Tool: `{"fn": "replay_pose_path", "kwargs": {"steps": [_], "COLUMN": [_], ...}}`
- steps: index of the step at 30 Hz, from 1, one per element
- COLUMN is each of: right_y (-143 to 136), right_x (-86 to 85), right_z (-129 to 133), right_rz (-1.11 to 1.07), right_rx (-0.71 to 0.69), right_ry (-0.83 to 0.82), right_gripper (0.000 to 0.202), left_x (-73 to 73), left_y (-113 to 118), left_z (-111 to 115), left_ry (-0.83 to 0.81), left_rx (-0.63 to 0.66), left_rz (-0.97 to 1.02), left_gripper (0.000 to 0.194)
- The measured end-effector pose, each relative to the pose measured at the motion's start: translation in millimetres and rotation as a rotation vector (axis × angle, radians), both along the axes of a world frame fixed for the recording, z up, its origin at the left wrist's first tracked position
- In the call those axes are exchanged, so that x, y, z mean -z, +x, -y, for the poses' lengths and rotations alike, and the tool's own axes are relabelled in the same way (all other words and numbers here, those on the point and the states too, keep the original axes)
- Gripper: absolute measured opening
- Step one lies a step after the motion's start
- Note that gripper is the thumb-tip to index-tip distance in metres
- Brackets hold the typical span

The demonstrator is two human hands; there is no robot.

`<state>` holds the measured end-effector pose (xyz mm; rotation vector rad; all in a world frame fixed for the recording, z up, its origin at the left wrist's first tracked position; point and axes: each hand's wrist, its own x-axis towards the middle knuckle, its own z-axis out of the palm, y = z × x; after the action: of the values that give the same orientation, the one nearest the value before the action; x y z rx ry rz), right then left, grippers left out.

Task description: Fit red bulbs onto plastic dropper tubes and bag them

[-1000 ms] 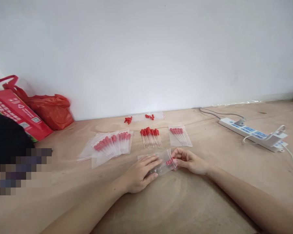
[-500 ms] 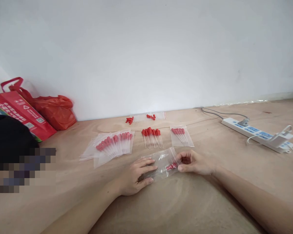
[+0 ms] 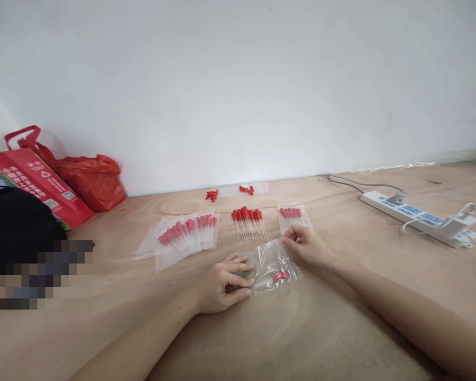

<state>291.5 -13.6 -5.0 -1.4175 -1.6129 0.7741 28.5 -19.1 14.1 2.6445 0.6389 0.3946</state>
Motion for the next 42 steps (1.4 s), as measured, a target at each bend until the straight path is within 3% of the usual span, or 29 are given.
{"fn": "replay_pose_path", "kwargs": {"steps": [3, 9, 16, 21, 26, 29, 34, 42], "right_y": [-4.0, -35.7, -48.6, -36.3, -1.0, 25.0, 48.6, 36.8], "right_x": [-5.7, -2.2, 12.0, -6.6, -25.6, -18.1, 10.6, 24.3], "right_z": [-39.9, -107.5, -131.9, -120.3, -88.8, -61.1, -18.1, -1.0], "right_rz": [0.154, 0.14, -0.017, -0.21, -0.423, -0.608, -0.638, -0.71], "right_rx": [0.09, 0.178, 0.212, 0.183, 0.206, 0.325, 0.471, 0.415], "right_ry": [0.133, 0.113, -0.019, -0.02, 0.068, 0.149, 0.1, 0.01], "right_gripper": [0.015, 0.02, 0.013, 0.02, 0.031, 0.034, 0.034, 0.029], "left_x": [0.7, 3.5, 0.1, 0.9, -0.4, -4.2, -8.4, -7.6], "left_y": [0.6, -0.7, -0.3, -0.4, 0.2, 2.0, 4.1, 4.1], "left_z": [-0.1, 0.5, 4.0, 3.3, 3.0, 4.3, 5.7, 4.8], "left_ry": [-0.007, -0.021, -0.027, -0.024, -0.03, -0.034, -0.053, -0.039], "left_rx": [-0.01, -0.009, -0.032, -0.04, -0.029, -0.049, -0.063, -0.071], "left_rz": [-0.02, -0.021, -0.049, -0.032, -0.036, -0.049, -0.055, -0.083], "left_gripper": [0.024, 0.034, 0.034, 0.038, 0.036, 0.035, 0.032, 0.034]}}
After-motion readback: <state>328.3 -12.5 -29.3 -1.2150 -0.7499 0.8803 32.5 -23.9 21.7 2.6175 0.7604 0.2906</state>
